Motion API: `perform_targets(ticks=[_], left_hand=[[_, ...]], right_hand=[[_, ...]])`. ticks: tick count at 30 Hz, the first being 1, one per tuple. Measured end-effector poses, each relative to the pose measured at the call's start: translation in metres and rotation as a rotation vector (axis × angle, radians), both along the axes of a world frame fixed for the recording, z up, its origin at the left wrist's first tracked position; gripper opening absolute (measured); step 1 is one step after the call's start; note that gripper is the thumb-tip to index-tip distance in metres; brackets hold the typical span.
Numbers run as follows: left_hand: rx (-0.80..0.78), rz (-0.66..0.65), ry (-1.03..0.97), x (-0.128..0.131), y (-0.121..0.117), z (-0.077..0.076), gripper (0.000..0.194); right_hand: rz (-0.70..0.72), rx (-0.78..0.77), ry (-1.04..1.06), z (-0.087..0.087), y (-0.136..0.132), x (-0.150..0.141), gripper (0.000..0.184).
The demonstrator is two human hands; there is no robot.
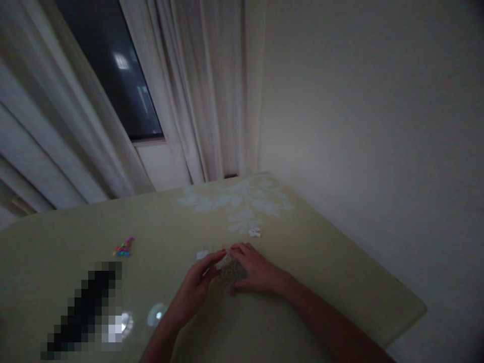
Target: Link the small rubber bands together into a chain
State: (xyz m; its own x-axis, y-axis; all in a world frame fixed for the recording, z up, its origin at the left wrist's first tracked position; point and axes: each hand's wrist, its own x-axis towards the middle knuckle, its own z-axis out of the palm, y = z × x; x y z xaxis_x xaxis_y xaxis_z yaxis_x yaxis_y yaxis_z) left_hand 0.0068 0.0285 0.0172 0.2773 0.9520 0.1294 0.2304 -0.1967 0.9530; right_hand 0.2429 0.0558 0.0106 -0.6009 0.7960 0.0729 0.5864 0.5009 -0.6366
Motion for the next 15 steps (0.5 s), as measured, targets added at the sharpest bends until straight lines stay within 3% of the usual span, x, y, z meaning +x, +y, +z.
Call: perform_targets(ticks=[5,11,15], left_hand=[[0.012,0.131,0.268,-0.014,0.002,-0.003,0.04],[0.088,0.038,0.364,-0.011,-0.005,-0.006,0.049],[0.127,0.086,0.405,-0.013,-0.002,-0.003,0.031]], right_hand=[[0.002,0.08,-0.053,-0.009,0.004,-0.013,0.105],[0.138,0.148,-0.037,-0.005,0.007,-0.017,0.065],[0.148,0.11,-0.032,0.001,0.005,-0.012,0.055]])
